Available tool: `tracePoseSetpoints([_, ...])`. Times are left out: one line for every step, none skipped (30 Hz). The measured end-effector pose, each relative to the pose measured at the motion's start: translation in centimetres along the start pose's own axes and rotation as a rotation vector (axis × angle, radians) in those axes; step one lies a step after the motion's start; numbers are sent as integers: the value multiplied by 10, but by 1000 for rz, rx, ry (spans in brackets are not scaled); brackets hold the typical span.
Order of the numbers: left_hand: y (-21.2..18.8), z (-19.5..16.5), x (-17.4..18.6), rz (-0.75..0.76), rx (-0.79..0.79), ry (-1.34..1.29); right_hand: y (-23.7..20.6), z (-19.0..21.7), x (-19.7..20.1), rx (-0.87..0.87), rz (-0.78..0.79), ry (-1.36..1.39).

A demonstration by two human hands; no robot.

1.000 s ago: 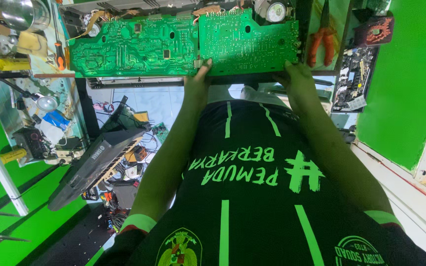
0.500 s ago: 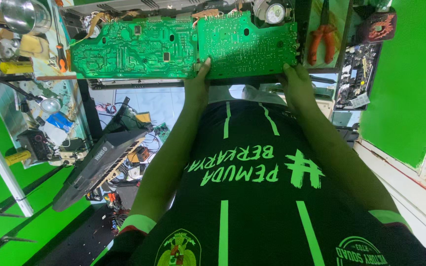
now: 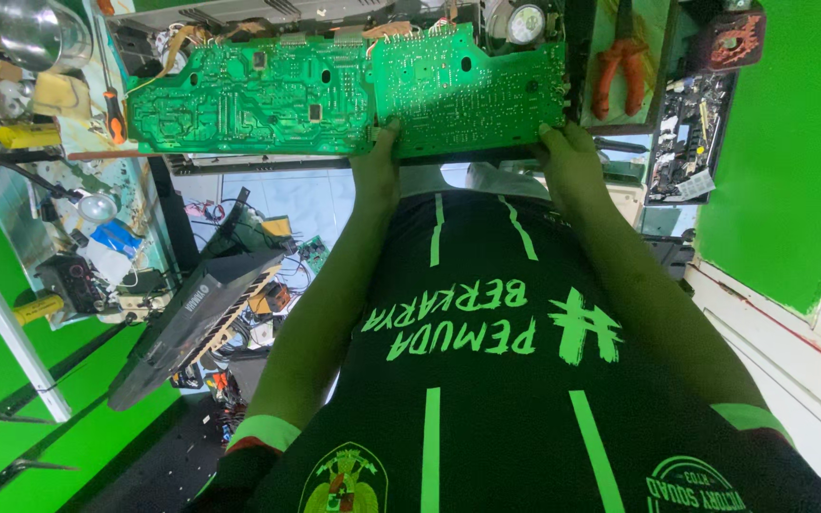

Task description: The person lifts a green circuit board from an electronic keyboard, turns it over, and handles the underlying wiring and components before placing the board back into the chassis.

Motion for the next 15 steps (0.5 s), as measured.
tracePoseSetpoints([-1,0,0,-7,2,3,-2,0,1,-26,-17,-6])
tracePoseSetpoints([-2,1,2,-54,47,24,-4,0,2,-52,-34,-12])
tracePoseSetpoints([-2,2,4,-101,88,46,-4,3,1,-34,-21,14])
tracePoseSetpoints([-3,4,7,-149,130,67,-4,6,0,-18,-10,40])
tracePoseSetpoints([-3,3,6,-138,136,80,-5,9,-1,-1,0,65])
tracePoseSetpoints([-3,3,5,-127,139,94,-5,10,-1,-15,2,31])
tracePoseSetpoints([-2,2,4,-120,143,106,-6,11,-1,-32,5,-5])
tracePoseSetpoints([-2,1,4,-108,114,110,-7,12,-1,-50,7,-40])
tracePoseSetpoints([-1,0,2,-91,81,114,-9,13,1,-73,-7,-124])
tracePoseSetpoints([0,-2,2,-76,48,119,-10,13,2,-98,-21,-207])
tracePoseSetpoints([0,-1,4,-100,49,150,-13,12,4,-129,-38,-292])
tracePoseSetpoints([0,0,5,-122,49,182,-16,13,4,-107,-31,-351])
tracePoseSetpoints([2,0,7,-140,44,212,-17,14,3,-79,-23,-409])
tracePoseSetpoints([2,0,7,-122,49,182,-17,16,3,-52,-13,-467])
tracePoseSetpoints([2,1,7,-106,57,153,-18,16,2,-43,0,-472])
Point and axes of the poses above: each hand's wrist, its own y-axis towards the middle knuckle, its own x-axis out of the back of the hand, z = x × y, the point moved 6 cm from there along y, towards the middle knuckle, and after that the axes turned 8 degrees about x, right-handed, at the moved point
